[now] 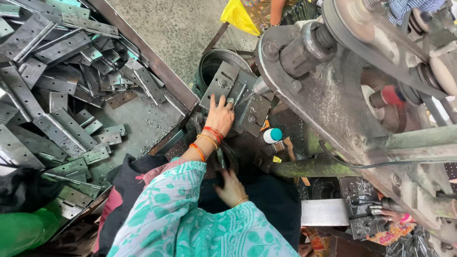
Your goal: The person repeatedly picks metal hinge-like parts from a bin, places them into a press machine, and operates the press with a lever. Processed parts are dropped into a collection area. The cycle continues throughout the clip.
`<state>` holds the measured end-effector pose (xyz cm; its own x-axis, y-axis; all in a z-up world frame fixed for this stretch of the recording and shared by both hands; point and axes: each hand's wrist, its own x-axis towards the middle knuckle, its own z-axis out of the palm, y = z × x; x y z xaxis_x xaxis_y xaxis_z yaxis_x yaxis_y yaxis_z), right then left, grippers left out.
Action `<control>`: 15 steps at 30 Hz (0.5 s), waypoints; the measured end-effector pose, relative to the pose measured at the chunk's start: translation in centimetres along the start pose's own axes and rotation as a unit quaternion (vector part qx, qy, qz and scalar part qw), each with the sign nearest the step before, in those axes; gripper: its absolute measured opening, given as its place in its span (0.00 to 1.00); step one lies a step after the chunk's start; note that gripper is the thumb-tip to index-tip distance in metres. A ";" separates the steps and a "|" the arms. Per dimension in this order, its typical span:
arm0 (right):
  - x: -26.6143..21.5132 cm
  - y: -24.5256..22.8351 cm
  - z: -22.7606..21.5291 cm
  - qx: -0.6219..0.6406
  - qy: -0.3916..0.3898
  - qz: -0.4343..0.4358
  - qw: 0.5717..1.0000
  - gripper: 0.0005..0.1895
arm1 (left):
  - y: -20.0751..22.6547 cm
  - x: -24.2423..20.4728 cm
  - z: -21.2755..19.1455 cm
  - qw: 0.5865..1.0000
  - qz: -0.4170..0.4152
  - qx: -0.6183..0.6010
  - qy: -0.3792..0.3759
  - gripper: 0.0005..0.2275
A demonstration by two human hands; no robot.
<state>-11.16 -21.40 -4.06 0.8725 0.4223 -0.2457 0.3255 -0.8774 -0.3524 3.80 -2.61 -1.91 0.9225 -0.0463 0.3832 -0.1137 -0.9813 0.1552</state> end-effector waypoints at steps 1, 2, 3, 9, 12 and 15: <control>0.1 -0.4 -1.2 -0.008 0.000 0.000 1.000 0.32 | 0.2 0.3 0.4 1.000 0.001 -0.006 -0.007 0.13; 0.3 -0.7 -2.4 -0.017 0.000 -0.001 1.000 0.31 | 0.4 0.6 0.8 1.000 0.002 -0.007 0.006 0.14; 0.6 -0.9 -3.4 -0.026 0.001 -0.002 1.000 0.30 | 0.4 1.1 1.1 1.000 0.001 -0.008 0.022 0.14; 0.4 -0.8 -1.6 -0.035 0.005 0.037 0.999 0.28 | 0.5 3.3 2.0 1.000 -0.009 -0.018 -0.004 0.14; -1.4 -0.1 3.4 0.022 0.064 0.016 0.998 0.27 | 0.6 2.6 2.1 1.000 -0.006 -0.023 0.017 0.16; -1.2 1.5 5.4 0.040 0.051 0.032 0.997 0.28 | 0.4 2.1 2.1 1.000 0.001 0.004 0.016 0.16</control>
<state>-13.68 -22.01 -9.18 0.9242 0.3379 -0.1780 0.2419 -0.8786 -0.4119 6.43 -3.48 -2.97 0.9101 -0.0428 0.4121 -0.1125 -0.9828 0.1464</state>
